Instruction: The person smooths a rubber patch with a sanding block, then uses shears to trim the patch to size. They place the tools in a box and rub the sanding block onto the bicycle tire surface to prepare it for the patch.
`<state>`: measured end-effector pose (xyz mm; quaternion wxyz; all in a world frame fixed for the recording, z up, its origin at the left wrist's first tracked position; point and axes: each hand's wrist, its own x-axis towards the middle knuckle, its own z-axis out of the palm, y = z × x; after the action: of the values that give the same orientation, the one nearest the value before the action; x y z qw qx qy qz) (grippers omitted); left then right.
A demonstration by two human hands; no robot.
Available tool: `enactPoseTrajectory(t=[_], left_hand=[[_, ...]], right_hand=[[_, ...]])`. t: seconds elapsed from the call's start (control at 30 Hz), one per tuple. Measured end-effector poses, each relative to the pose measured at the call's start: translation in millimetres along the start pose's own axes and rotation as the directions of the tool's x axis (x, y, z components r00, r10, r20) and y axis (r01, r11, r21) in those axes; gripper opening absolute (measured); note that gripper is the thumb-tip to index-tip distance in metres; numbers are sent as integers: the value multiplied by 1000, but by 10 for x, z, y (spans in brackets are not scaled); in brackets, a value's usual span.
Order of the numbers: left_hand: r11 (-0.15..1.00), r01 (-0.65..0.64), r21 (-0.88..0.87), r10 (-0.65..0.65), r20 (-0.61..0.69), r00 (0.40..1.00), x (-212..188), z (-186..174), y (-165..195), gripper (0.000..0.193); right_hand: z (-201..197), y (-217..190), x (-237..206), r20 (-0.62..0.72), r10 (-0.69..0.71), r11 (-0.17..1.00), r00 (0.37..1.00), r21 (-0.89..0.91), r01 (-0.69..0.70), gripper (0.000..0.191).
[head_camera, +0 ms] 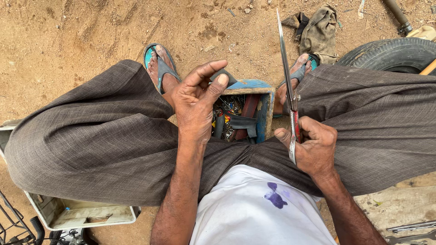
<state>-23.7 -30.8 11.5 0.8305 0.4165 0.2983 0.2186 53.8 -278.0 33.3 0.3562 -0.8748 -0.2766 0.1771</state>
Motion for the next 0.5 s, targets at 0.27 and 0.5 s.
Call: enactPoseTrajectory(t=[0.27,0.5], left_hand=[[974,83,-209,-90,-24,996,40,35,-11,25],[981,-16,-195,18,7,1000,26,24,-26,35]], right_hand=[[45,-68,-33,27,-70,991,997,-113,73,59],[65,-239,-7,82,-150,960,985,-226,165,57]])
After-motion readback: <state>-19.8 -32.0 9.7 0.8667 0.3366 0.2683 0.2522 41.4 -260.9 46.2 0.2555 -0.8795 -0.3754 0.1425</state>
